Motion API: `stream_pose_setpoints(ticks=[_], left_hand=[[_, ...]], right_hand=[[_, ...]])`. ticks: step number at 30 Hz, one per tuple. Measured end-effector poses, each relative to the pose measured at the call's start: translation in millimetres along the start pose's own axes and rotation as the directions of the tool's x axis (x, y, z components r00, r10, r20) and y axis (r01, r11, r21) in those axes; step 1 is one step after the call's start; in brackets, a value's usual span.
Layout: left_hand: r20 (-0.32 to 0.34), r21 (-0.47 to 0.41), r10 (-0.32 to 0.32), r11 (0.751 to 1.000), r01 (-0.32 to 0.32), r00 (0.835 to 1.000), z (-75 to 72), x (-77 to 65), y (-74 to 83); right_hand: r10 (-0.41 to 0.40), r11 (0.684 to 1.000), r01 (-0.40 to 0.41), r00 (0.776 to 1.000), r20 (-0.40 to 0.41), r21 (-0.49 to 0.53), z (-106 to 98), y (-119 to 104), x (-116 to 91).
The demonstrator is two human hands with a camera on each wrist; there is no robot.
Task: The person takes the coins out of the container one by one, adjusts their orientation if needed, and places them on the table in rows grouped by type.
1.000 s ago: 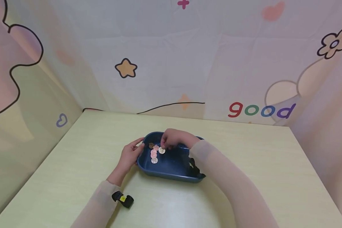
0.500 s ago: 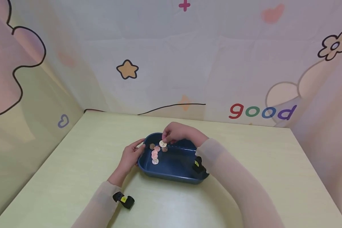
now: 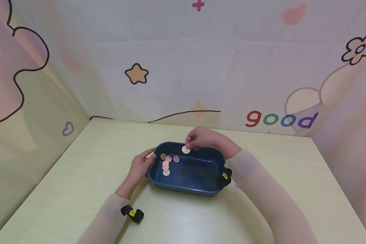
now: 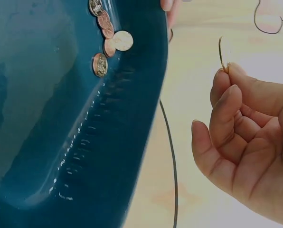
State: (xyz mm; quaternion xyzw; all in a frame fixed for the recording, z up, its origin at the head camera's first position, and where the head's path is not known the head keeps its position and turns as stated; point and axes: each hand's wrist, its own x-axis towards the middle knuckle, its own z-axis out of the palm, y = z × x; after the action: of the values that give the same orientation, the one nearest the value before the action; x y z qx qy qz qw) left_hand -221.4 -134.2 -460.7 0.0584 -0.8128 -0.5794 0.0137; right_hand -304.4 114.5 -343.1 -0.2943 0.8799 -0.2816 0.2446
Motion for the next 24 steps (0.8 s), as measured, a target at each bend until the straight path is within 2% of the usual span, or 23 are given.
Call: stream_pose_setpoints(ticks=[8, 16, 24], left_hand=[[0.006, 0.006, 0.001, 1.000, -0.001, 1.000, 0.1, -0.1, 0.3], [0.001, 0.004, 0.002, 1.000, -0.002, 1.000, -0.6, -0.2, -0.2], [0.002, 0.007, 0.006, 1.000, -0.006, 1.000, 0.1, 1.0, -2.5]], right_hand=[[0.010, 1.000, -0.009, 0.999, -0.039, 0.010, -7, 10, -18], [0.032, 0.999, -0.032, 0.999, -0.026, 0.018, -4, 17, -31], [0.015, 0.999, -0.014, 0.999, -0.038, 0.031, -1, 24, -42]])
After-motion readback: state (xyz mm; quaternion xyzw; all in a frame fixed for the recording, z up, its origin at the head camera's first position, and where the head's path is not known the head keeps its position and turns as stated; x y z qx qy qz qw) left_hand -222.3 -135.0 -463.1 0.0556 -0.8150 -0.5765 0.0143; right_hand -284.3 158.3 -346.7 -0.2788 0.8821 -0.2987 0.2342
